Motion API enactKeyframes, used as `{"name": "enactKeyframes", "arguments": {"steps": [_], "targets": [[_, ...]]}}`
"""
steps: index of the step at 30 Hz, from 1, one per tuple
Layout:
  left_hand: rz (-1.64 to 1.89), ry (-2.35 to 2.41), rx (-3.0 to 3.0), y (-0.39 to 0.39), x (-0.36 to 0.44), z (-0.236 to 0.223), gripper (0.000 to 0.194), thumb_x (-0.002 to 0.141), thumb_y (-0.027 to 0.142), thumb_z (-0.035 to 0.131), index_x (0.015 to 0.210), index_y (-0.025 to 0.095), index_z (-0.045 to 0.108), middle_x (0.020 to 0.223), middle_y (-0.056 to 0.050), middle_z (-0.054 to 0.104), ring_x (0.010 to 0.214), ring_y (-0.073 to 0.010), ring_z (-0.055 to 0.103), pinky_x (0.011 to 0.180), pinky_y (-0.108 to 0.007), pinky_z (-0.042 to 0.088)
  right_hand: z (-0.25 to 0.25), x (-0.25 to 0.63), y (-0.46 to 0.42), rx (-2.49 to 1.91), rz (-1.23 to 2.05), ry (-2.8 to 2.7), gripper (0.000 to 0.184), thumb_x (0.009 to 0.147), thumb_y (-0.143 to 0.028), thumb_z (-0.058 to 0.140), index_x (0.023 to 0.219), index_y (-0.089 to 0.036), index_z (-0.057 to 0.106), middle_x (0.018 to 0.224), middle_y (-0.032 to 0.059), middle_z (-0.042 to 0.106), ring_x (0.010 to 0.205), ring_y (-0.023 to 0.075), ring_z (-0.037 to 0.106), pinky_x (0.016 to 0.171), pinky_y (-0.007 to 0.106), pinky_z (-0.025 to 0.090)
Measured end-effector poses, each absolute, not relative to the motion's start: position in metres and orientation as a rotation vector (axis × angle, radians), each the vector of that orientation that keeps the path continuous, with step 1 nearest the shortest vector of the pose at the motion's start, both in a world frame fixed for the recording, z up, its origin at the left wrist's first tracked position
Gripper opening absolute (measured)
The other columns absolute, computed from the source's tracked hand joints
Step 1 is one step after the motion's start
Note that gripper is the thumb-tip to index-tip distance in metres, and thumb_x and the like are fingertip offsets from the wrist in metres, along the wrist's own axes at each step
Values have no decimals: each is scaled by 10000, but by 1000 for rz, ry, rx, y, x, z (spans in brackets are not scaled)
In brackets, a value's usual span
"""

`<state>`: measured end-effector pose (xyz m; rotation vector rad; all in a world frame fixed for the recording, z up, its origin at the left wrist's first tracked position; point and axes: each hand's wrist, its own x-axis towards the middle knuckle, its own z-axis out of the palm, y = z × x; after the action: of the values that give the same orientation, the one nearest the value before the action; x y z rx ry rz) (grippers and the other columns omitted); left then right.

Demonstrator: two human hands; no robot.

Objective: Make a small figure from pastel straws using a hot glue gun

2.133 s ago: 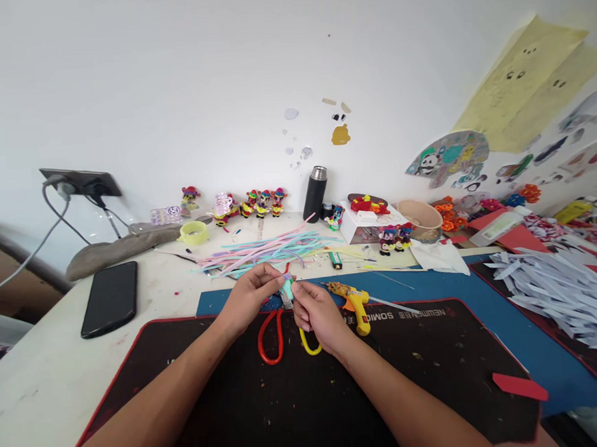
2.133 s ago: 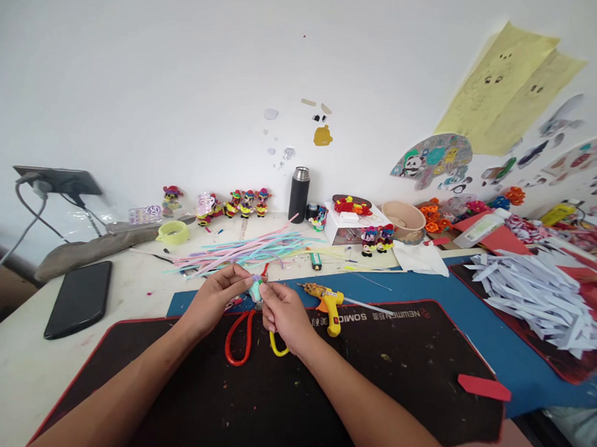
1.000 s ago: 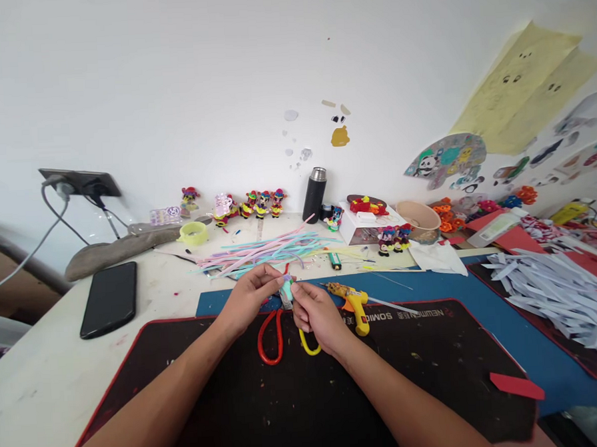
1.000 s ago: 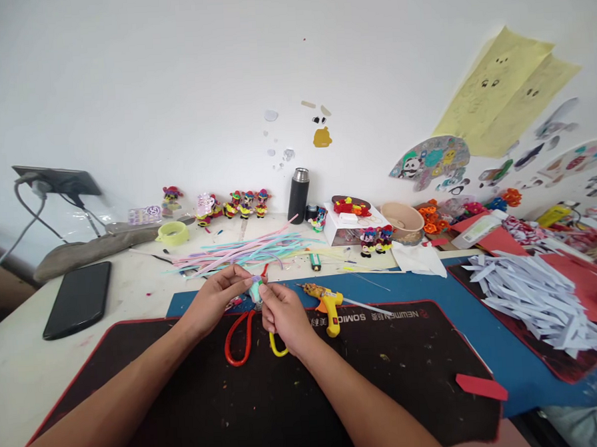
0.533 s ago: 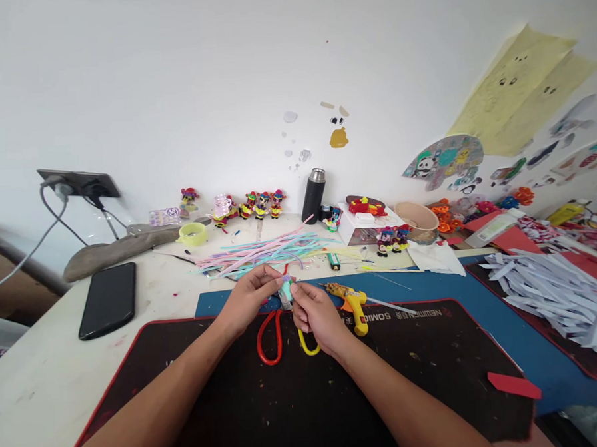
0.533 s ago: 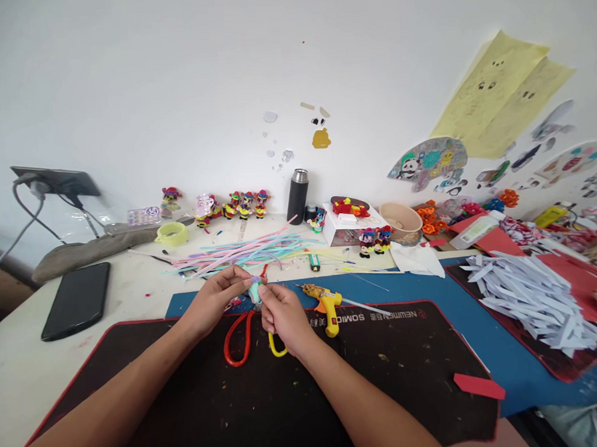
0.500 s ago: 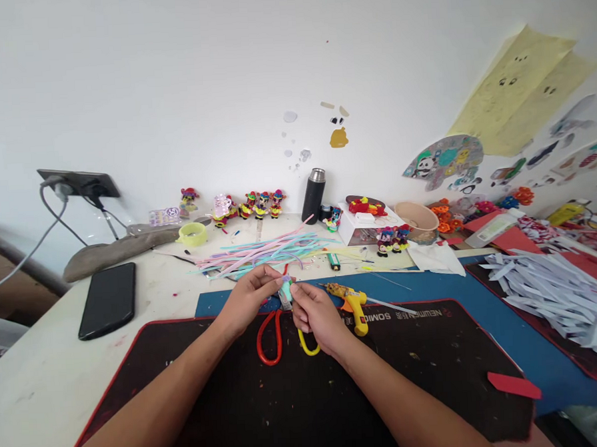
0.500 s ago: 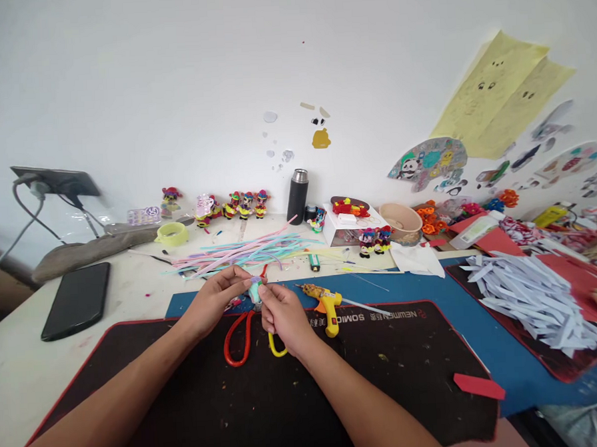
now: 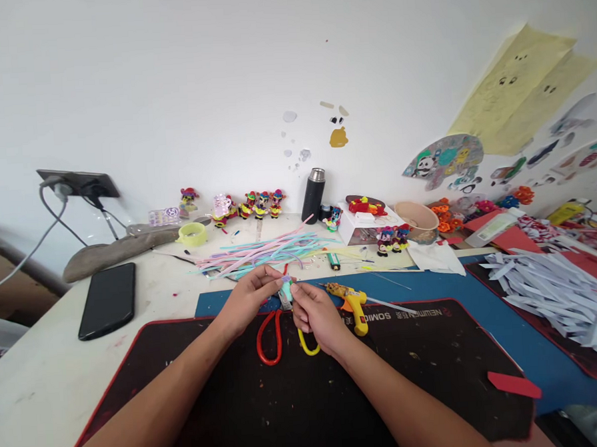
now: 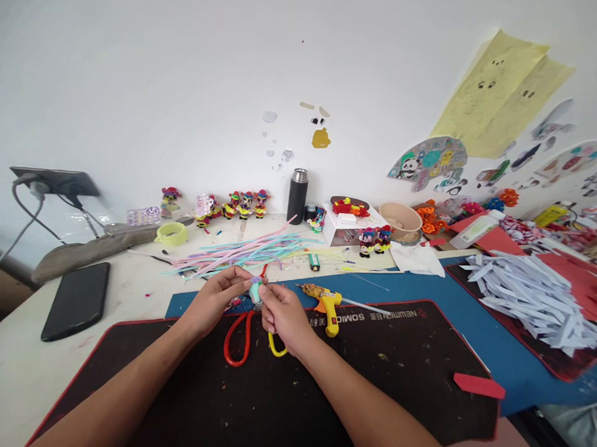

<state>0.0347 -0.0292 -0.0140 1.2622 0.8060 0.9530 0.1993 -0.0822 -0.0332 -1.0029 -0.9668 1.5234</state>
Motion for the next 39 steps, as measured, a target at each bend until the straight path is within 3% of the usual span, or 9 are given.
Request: {"name": "enactKeyframes", "arguments": {"steps": [24, 39], "targets": [[945, 739, 1272, -29, 36, -13, 376, 768, 519, 843, 870, 201, 669, 915, -68, 785, 892, -233, 717, 868, -352, 506, -35, 198, -82, -1018, 1514, -961, 464, 856, -612, 735, 804, -197, 534, 481, -123, 381, 341, 37, 292, 371, 214, 166], [1127, 877, 1230, -23, 33, -16, 358, 739, 489, 860, 859, 200, 686, 783, -18, 719, 751, -188, 647, 713, -295, 483, -23, 189, -74, -1001, 1516, -1004, 477, 841, -650, 726, 876, -207, 553, 510, -113, 407, 367, 55, 293, 367, 209, 167]]}}
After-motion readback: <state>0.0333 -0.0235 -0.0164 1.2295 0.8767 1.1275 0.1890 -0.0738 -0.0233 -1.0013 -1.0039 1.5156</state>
